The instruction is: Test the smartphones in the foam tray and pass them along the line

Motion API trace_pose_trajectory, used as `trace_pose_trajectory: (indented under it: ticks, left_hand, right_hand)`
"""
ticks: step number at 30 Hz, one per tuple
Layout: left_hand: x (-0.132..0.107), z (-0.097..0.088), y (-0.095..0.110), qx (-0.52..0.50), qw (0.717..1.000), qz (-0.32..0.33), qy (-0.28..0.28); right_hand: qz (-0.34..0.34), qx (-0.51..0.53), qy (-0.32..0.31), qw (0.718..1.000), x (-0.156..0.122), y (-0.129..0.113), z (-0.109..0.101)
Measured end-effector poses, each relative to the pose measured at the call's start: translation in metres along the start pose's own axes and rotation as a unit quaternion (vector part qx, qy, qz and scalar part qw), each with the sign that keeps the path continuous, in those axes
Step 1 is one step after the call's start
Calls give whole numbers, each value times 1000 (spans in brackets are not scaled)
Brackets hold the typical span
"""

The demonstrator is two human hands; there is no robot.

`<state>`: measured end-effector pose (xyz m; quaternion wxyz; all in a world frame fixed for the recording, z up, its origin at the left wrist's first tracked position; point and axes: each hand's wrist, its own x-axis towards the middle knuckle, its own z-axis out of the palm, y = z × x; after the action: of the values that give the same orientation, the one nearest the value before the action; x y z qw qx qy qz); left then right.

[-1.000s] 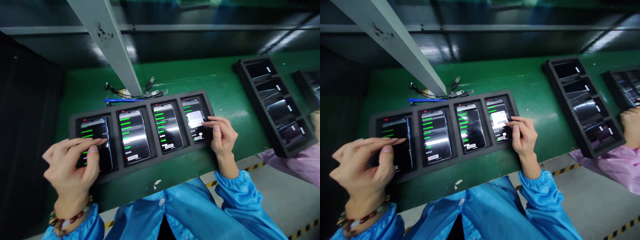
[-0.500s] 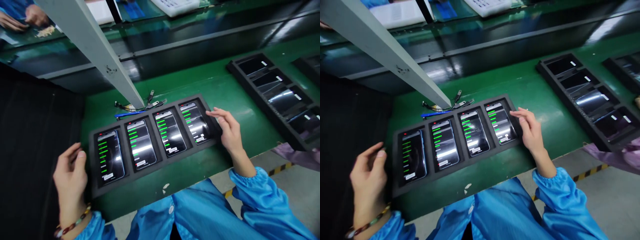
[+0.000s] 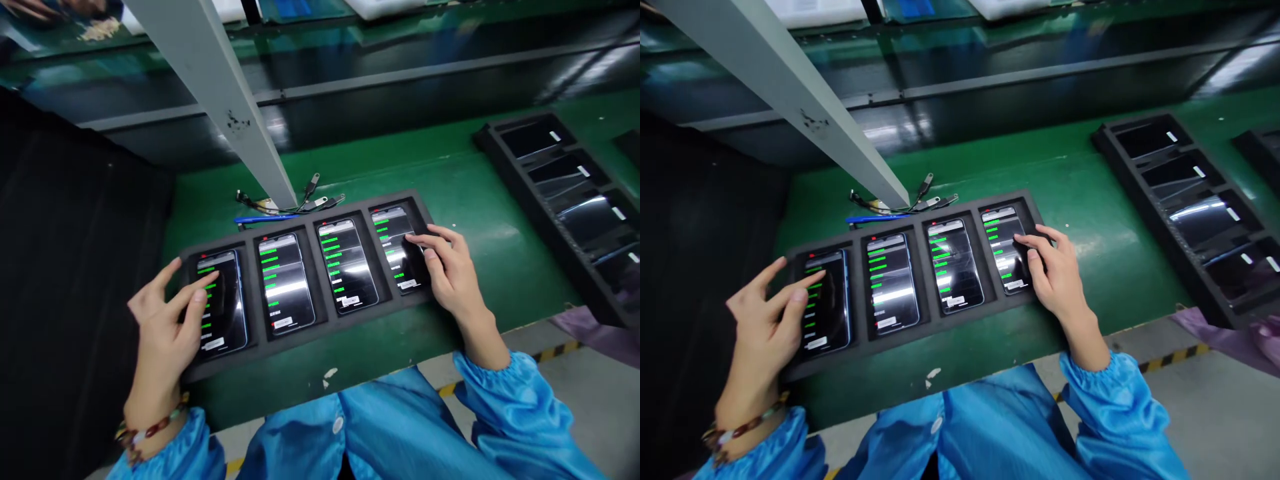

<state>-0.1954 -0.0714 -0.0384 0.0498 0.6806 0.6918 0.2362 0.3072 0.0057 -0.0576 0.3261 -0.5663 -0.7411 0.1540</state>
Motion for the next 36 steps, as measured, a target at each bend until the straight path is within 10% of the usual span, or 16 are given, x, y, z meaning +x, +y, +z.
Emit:
trace_pose_trajectory:
  ticks: [11,19,27,36]
  left_hand:
    - [-1,6,59,-83,987,140,0]
    - [-10,4,45,-79,989,100,70]
    - [1,6,73,-69,982,135,-109]
    - [13,6,108,-73,980,134,-131]
  right_hand:
    - [-69,14,50,996,-11,0,-2]
    - [-113,14,38,993,-13,4,-3]
    - [-109,11,32,994,-14,3,-5]
    - [-97,-1,68,993,-14,3,-2]
